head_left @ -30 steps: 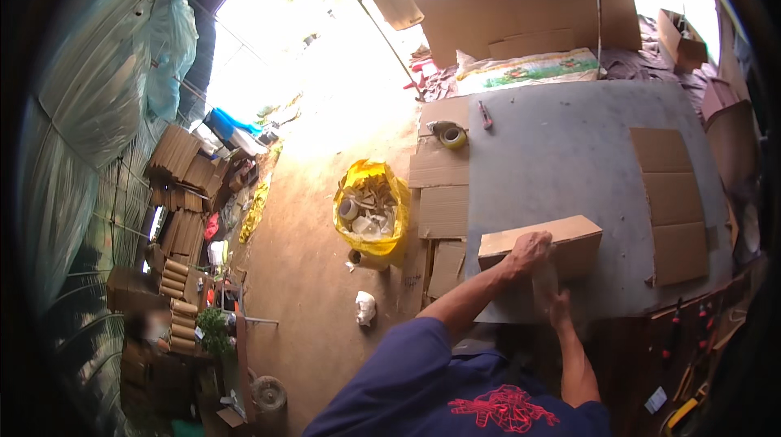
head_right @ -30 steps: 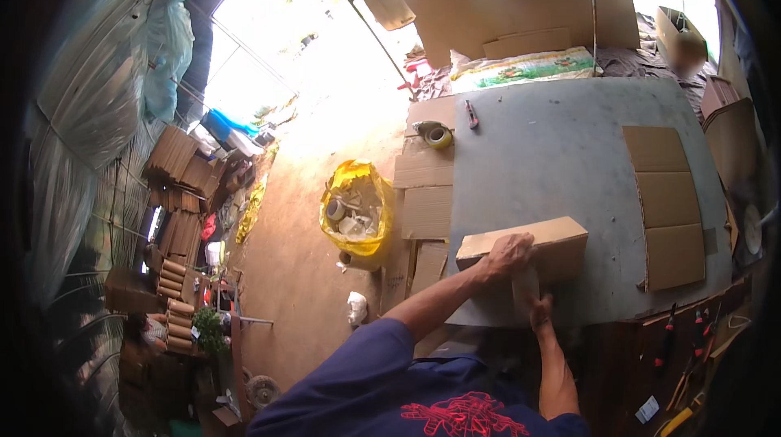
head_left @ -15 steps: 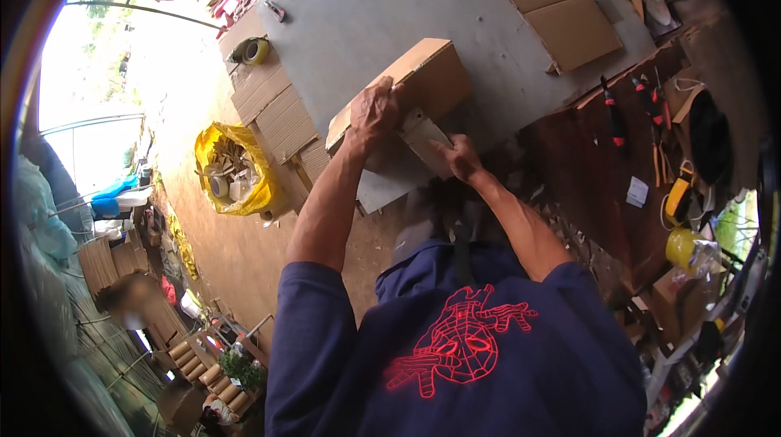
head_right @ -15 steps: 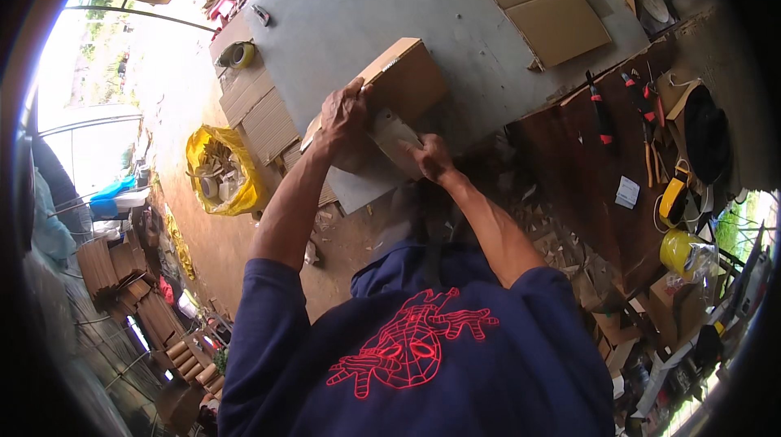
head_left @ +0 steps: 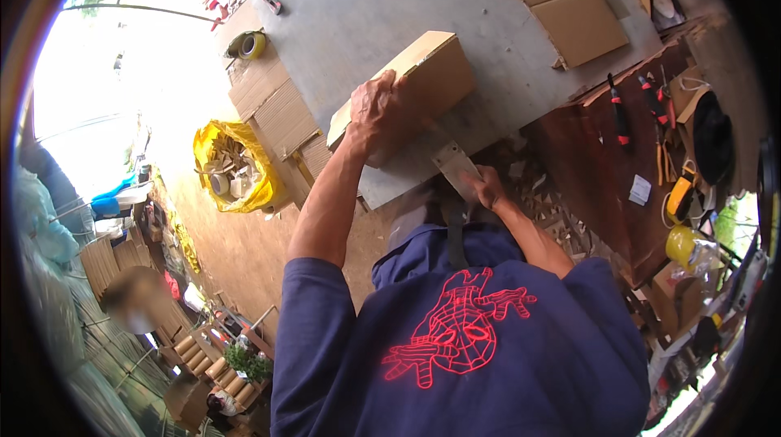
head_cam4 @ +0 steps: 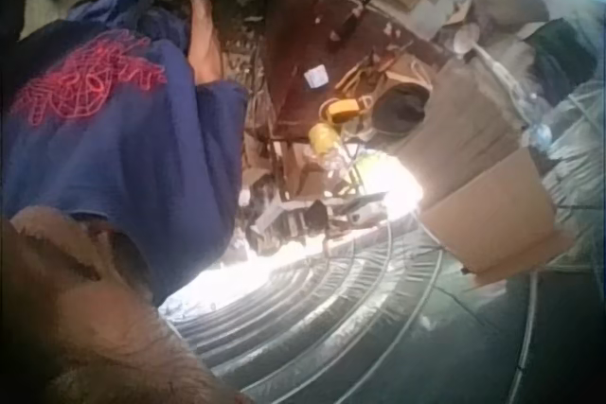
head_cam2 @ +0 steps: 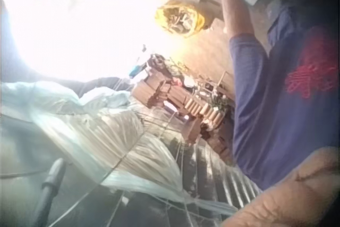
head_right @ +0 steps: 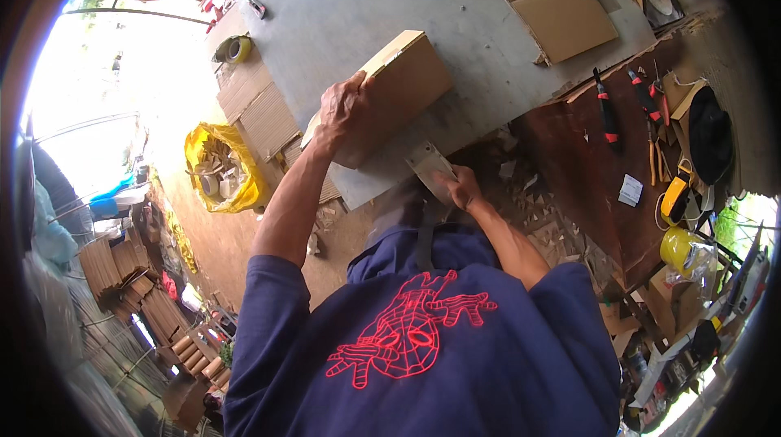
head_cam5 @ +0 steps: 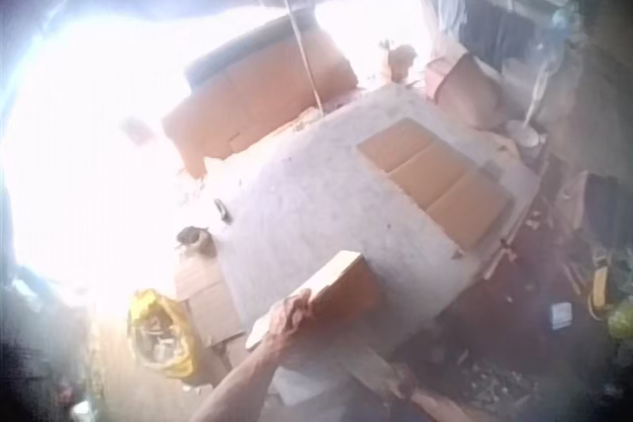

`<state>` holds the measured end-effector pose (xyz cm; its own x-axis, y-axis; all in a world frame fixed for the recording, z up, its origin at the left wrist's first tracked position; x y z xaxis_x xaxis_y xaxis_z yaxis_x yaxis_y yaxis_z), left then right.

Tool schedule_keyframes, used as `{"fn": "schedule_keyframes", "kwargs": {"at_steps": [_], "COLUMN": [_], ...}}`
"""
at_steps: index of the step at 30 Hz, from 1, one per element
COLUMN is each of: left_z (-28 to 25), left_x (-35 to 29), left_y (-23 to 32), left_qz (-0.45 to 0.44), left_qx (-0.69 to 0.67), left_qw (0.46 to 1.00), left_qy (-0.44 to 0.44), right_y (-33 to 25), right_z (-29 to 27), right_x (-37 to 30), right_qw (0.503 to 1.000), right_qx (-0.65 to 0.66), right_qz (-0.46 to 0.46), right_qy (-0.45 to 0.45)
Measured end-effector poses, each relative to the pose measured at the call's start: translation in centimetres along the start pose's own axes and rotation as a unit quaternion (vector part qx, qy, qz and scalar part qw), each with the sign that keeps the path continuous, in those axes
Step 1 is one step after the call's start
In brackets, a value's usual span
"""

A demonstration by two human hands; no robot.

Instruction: The person folds a flat cardboard sheet into a box shape, then uses a handheld tape dispenser to seal the seams. They rotate the box to apply tape to multiple edges and use a utility knife to trim excess tape.

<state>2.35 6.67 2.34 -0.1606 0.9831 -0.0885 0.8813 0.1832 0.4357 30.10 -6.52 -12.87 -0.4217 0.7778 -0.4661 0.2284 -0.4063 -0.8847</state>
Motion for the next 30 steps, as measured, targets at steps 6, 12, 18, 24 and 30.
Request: {"fn": "schedule_keyframes", "kwargs": {"at_steps": [6,12,18,24,30], "left_z": [-3.4,-4.3,-4.6,-4.9,-5.0], "left_x": [2.0,5.0,7.5,10.0,15.4], "left_y": [-0.3,-4.1,-6.0,-8.2,-13.4], "left_qz": [-0.043,-0.101,-0.079,-0.049,-0.033], "left_qx": [-0.044,-0.123,-0.141,-0.159,-0.124], "left_qw": [0.997,0.981,0.981,0.979,0.982], "left_qy": [-0.052,-0.107,-0.111,-0.119,-0.14], "right_y": [-3.5,-4.8,-7.7,-8.9,-12.2], "right_z": [0.9,2.2,3.1,4.3,5.7], "right_x": [-0.3,1.8,3.6,5.7,9.0], "right_qw": [0.996,0.998,0.997,0.995,0.996], "right_qx": [0.075,0.046,0.073,0.095,0.046], "right_qz": [0.032,0.026,-0.002,0.007,-0.069], "right_qy": [-0.018,-0.018,-0.016,-0.022,-0.033]}}
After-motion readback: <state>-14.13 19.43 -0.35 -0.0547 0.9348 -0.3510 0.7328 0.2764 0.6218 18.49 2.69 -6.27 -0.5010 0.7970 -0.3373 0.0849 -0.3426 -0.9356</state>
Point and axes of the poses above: each hand's wrist, its own x-axis towards the middle knuckle, its own z-axis out of the palm, y = z × x, the point moved 7 cm from there along x, towards the middle knuckle, and after that the axes turned 2 degrees about -x, right-handed, at the moved point
